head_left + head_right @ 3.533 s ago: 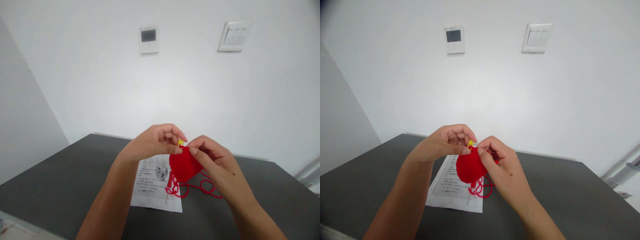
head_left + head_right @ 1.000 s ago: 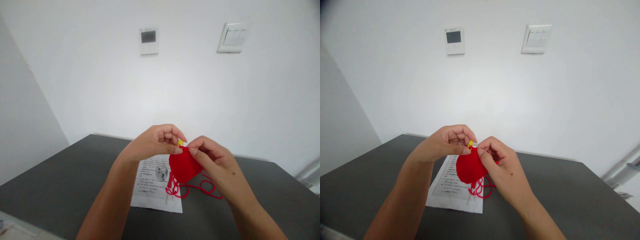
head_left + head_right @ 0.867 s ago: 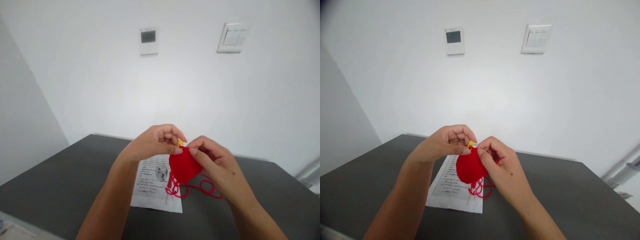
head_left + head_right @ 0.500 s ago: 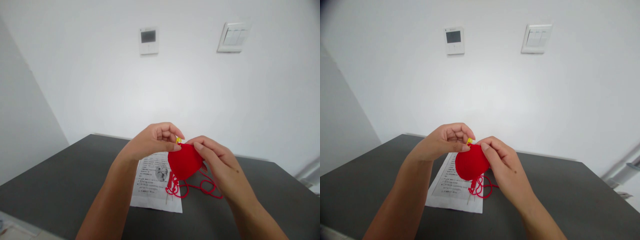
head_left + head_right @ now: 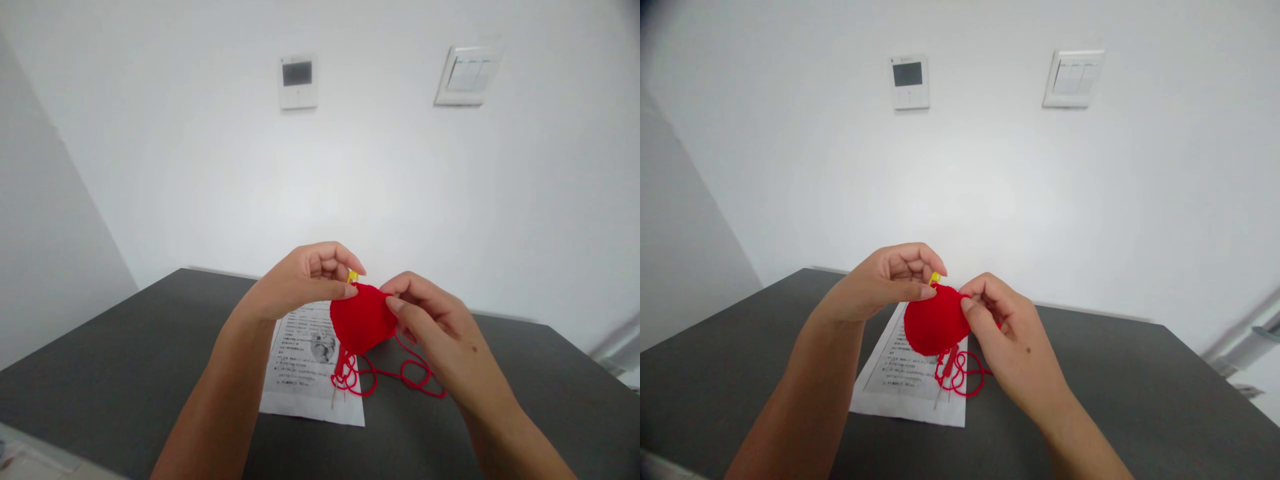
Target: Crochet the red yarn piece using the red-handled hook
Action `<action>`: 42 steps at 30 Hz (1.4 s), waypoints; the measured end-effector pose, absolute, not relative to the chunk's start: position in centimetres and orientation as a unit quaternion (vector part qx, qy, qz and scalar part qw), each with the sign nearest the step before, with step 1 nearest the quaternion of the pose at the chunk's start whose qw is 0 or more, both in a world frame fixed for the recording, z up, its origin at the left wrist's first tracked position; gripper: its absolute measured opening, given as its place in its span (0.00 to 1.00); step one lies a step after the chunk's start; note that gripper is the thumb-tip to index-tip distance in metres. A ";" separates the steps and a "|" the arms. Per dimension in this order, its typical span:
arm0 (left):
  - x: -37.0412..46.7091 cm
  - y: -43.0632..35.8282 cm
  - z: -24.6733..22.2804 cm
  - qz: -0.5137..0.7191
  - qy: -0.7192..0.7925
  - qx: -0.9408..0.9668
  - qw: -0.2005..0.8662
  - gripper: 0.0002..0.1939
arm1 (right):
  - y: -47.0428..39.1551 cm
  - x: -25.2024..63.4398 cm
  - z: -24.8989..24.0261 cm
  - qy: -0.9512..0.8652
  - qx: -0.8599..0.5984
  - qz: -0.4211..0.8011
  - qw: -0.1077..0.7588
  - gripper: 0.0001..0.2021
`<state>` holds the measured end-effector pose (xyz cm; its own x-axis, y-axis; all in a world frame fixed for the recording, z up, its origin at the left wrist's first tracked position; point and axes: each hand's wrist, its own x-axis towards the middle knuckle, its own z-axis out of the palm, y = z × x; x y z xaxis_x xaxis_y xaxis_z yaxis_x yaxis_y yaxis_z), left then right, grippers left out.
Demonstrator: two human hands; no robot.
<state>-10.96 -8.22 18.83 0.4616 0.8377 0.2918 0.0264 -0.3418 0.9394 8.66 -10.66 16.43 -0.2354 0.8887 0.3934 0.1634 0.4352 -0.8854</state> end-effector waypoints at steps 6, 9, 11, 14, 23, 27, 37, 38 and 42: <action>-11.0 -8.2 18.7 0.418 0.306 0.702 0.489 0.09 | -10.8 8.6 16.6 -0.688 -0.374 0.380 0.491 0.08; -11.0 -8.2 18.7 0.420 0.308 0.699 0.489 0.09 | -10.9 8.7 16.5 -0.686 -0.377 0.380 0.493 0.08; -11.0 -8.2 18.7 0.421 0.308 0.698 0.491 0.09 | -10.9 8.7 16.4 -0.686 -0.377 0.380 0.493 0.09; -11.0 -8.2 18.7 0.422 0.308 0.694 0.495 0.10 | -10.8 8.8 16.3 -0.691 -0.378 0.377 0.487 0.10; -10.9 -8.2 18.8 0.421 0.319 0.690 0.495 0.09 | -10.8 8.9 16.4 -0.696 -0.378 0.370 0.487 0.11; -10.9 -8.2 18.8 0.421 0.319 0.689 0.497 0.09 | -10.8 8.7 16.4 -0.684 -0.368 0.391 0.493 0.09; -10.8 -8.2 18.8 0.419 0.321 0.680 0.509 0.10 | -10.5 9.0 16.2 -0.685 -0.390 0.400 0.467 0.13; -10.8 -8.2 18.9 0.418 0.320 0.681 0.509 0.10 | -10.5 9.0 16.2 -0.684 -0.388 0.402 0.469 0.13; -10.8 -8.2 18.9 0.419 0.317 0.679 0.513 0.09 | -10.3 9.1 15.9 -0.680 -0.375 0.416 0.474 0.14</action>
<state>-10.82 -8.22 18.94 0.4487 0.8598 0.2440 0.0002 -0.2731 0.9620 9.08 -10.30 15.92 -0.2702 0.9038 0.3319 0.1159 0.3727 -0.9207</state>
